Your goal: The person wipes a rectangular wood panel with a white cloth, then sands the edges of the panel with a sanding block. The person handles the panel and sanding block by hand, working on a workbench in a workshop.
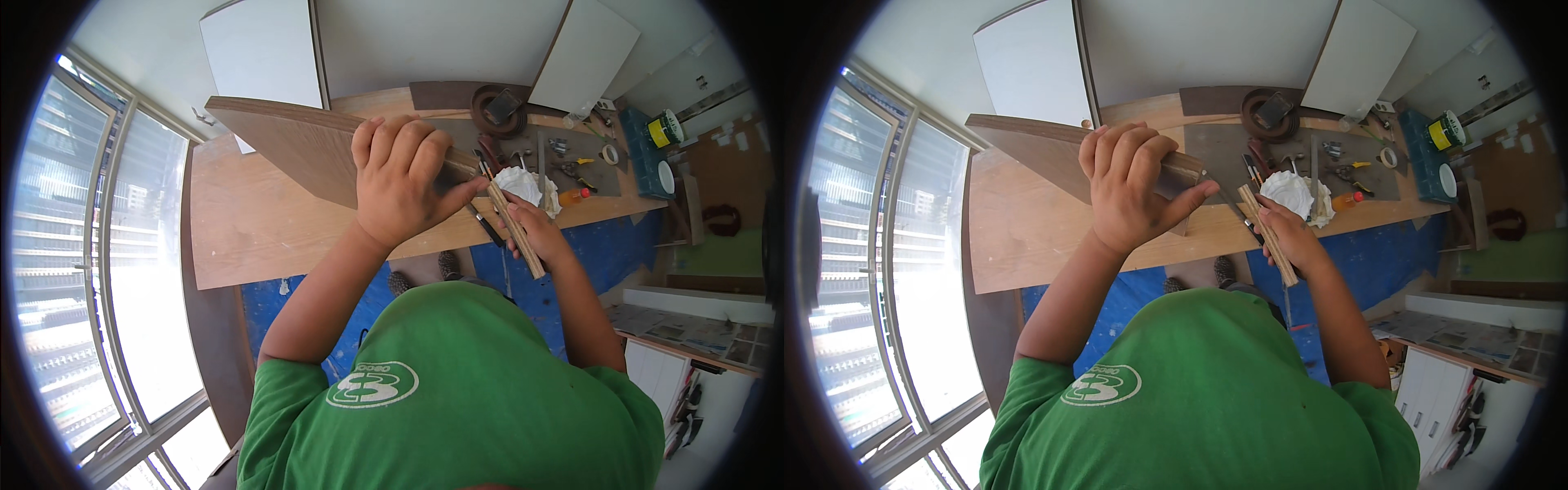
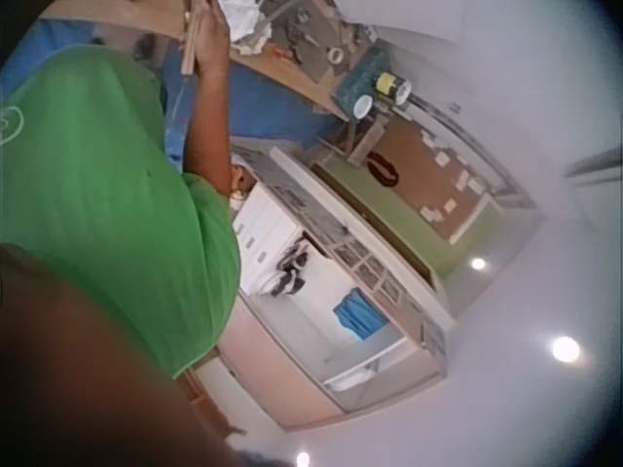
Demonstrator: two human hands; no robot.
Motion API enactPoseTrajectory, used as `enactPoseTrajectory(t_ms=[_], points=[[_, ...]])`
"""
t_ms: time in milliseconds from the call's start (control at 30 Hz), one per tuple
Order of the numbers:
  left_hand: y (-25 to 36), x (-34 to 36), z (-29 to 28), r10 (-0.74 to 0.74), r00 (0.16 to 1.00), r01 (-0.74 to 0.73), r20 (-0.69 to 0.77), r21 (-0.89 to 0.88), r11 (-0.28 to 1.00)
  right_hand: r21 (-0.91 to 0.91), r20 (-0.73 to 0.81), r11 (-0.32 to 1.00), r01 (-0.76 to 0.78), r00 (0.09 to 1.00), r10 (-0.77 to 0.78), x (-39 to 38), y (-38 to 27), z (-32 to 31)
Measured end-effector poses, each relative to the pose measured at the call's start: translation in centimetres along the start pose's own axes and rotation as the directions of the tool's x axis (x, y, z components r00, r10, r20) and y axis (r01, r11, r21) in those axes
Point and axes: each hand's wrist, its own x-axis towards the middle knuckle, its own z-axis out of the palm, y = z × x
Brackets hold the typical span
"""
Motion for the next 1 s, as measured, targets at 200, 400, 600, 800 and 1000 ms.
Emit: enactPoseTrajectory(t_ms=[200,400,600,800,1000], points=[[0.2,0.8,-0.3,-0.027,1.000,0.026,-0.012,-0.046,0.999,0.056,-0.064,0.966,0.254,0.966,-0.250,-2.3,-2.3,1.5],[-4.2,3.5,-0.7,-0.024,0.998,0.025,0.063,-0.012,1.000,-0.189,-0.158,0.780,0.597,0.765,-0.624,-5.5,-5.7,3.3],[-7.1,5.5,1.8,-0.149,0.988,0.142,0.047,0.115,0.983,-0.460,-0.121,0.436,0.773,0.432,-0.894,-4.1,-5.2,3.8],[-7.1,5.8,2.4,-0.102,0.986,0.108,-0.135,0.035,0.994,-0.744,-0.003,0.155,0.650,0.229,-0.974,-0.8,-3.7,3.4],[-7.4,5.4,2.9,-0.143,0.988,0.144,-0.053,0.019,0.989,-0.849,0.165,-0.098,0.519,0.085,-0.983,1.1,-7.9,4.8]])
